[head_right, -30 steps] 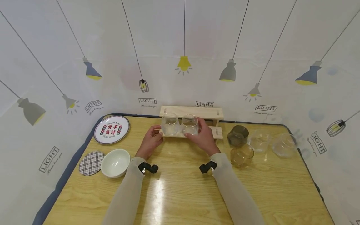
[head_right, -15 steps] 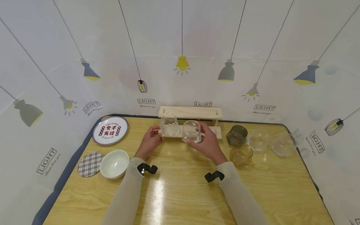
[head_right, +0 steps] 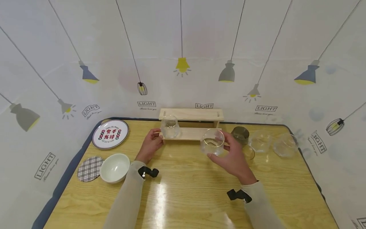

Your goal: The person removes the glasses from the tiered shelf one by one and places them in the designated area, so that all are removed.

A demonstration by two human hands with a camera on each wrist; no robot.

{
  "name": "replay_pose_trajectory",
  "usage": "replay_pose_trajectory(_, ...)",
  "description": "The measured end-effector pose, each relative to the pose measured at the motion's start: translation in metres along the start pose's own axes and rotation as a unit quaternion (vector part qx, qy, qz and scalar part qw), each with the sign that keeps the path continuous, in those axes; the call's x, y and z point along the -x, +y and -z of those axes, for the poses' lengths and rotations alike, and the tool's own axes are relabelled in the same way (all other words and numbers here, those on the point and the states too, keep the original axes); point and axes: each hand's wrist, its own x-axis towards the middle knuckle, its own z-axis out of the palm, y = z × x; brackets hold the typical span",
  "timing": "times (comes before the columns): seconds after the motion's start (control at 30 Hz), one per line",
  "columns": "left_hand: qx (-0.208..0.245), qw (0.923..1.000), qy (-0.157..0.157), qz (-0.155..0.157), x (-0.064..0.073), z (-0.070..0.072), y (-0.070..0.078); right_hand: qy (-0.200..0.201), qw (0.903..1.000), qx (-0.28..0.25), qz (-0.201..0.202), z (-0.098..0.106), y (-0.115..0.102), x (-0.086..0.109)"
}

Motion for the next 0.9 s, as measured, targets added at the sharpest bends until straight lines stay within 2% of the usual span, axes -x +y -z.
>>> replay_pose_trajectory(0.1,0.001,1.0,0.005,0.004,0.002,0.0,0.001,0.017,0.9996,0.013,0.021,0.015,-0.003,0.009)
replay_pose_trajectory(0.27,0.009,0.9999,0.008,0.007,0.003,-0.002,0.001,0.044,0.9984,0.028,0.023,0.039,0.0,0.022)
replay_pose_trajectory(0.67,0.014,0.9998,0.007,0.01,0.003,-0.004,0.002,0.107,0.9905,0.078,-0.038,0.091,0.033,0.053)
replay_pose_trajectory(0.9,0.014,0.9997,0.008,0.017,0.002,-0.005,0.002,0.147,0.9789,0.096,-0.105,0.118,0.06,0.064)
